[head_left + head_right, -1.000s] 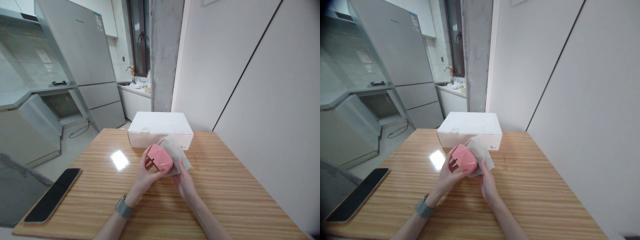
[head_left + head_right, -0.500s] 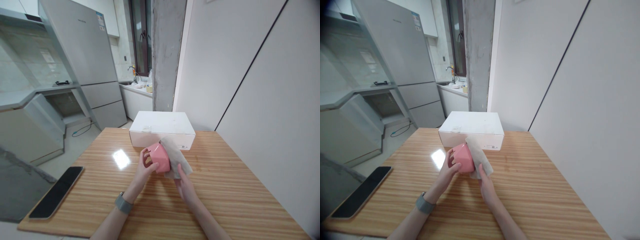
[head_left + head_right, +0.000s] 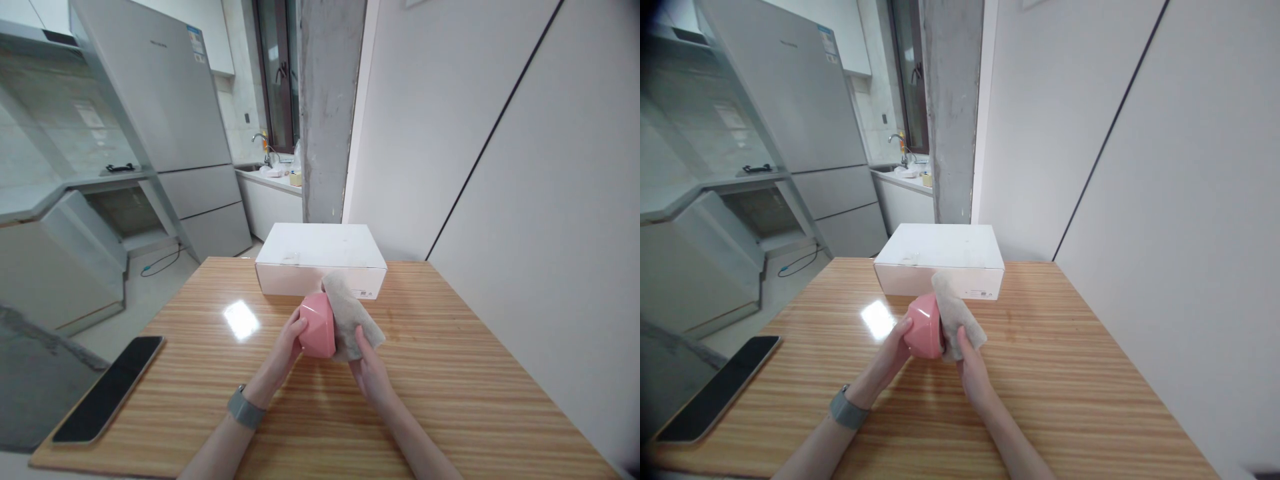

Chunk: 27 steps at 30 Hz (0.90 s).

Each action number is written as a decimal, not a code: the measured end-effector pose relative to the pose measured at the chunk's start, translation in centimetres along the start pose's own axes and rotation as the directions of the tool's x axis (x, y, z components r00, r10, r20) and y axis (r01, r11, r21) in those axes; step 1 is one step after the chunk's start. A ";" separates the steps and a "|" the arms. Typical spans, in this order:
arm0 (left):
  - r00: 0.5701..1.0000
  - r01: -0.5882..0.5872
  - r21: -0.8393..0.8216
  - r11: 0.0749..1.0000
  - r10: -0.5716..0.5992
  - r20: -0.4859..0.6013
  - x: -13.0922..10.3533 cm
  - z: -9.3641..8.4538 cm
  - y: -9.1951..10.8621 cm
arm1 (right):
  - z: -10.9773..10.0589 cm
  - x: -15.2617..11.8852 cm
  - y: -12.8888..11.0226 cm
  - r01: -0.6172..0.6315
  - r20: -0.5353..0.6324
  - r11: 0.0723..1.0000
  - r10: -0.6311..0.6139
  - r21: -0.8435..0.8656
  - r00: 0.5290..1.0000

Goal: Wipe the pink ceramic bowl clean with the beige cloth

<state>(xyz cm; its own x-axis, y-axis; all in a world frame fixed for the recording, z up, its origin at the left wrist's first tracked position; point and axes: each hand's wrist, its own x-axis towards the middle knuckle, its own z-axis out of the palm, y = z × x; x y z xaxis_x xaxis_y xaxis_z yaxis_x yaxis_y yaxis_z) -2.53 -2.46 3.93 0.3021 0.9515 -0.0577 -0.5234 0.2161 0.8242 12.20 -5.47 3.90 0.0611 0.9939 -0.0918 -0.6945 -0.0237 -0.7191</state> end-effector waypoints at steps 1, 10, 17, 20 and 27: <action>1.000 0.015 -0.017 1.000 -0.015 -0.003 0.0 -0.1 0.0 | -0.1 0.0 0.0 0.000 -0.009 1.000 0.000 0.000 1.000; 0.985 0.119 -0.163 0.979 -0.137 -0.109 0.2 -0.3 -0.3 | -0.9 0.8 -0.5 -0.020 -0.150 0.998 0.029 0.062 0.988; 0.973 0.120 -0.255 0.959 -0.164 -0.161 0.2 0.4 -0.1 | -0.9 1.0 -0.7 -0.027 -0.195 0.994 0.047 0.106 0.980; 0.963 0.168 -0.300 0.939 -0.221 -0.152 0.1 0.5 0.1 | -0.7 1.0 -0.8 -0.035 -0.204 0.993 0.058 0.113 0.977; 0.960 0.242 -0.372 0.896 -0.278 -0.045 0.2 -0.1 0.0 | -0.6 1.0 -0.9 -0.031 -0.234 0.987 0.068 0.159 0.970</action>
<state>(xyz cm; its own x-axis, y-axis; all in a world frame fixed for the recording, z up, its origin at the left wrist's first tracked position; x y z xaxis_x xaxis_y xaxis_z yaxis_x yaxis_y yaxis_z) -2.52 -2.29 3.85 0.3989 0.8631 -0.3097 -0.6925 0.5050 0.5152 13.31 -4.52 4.07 0.1799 0.9371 -0.2993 -0.8010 -0.0370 -0.5975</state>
